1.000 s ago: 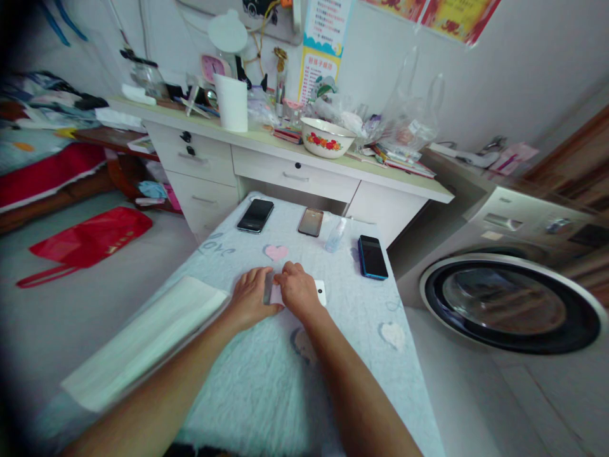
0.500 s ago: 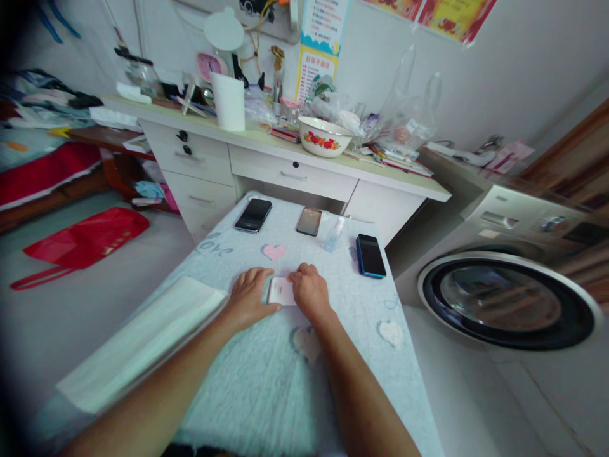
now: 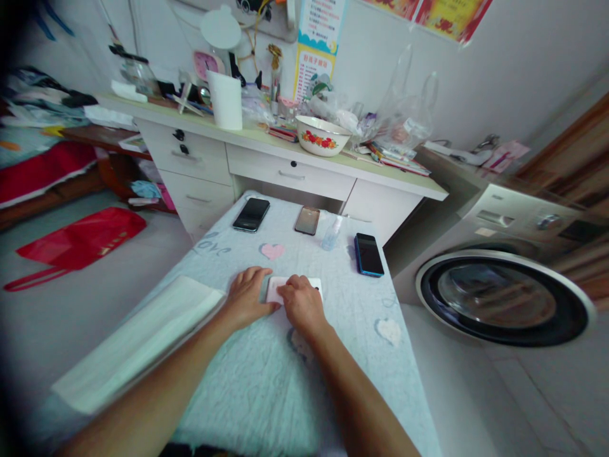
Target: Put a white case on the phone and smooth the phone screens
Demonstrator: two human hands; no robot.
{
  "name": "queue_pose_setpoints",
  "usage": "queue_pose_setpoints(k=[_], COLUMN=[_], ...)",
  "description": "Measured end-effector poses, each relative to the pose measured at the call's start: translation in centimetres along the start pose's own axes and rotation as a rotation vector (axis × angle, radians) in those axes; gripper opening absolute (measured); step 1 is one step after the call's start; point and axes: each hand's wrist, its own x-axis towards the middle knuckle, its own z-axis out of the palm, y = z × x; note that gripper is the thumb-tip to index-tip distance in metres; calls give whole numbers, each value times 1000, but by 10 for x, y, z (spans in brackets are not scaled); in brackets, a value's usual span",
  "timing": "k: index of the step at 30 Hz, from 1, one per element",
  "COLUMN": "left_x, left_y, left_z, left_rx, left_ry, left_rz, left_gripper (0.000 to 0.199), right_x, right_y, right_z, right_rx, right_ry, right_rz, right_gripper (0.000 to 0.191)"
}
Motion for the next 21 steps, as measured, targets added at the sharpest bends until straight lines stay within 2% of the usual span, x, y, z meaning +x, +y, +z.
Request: queue_pose_setpoints(k=[10,21], left_x=[-1,0], left_y=[-1,-2], left_z=[0,1], left_rx=[4,13], left_ry=[14,12], left_rz=[6,8], left_gripper=[72,73], right_x=[-6,-8], right_y=[-3,1], right_z=[5,6], right_rx=[80,57], right_ry=[101,79], right_rz=[89,29], right_gripper=[23,23])
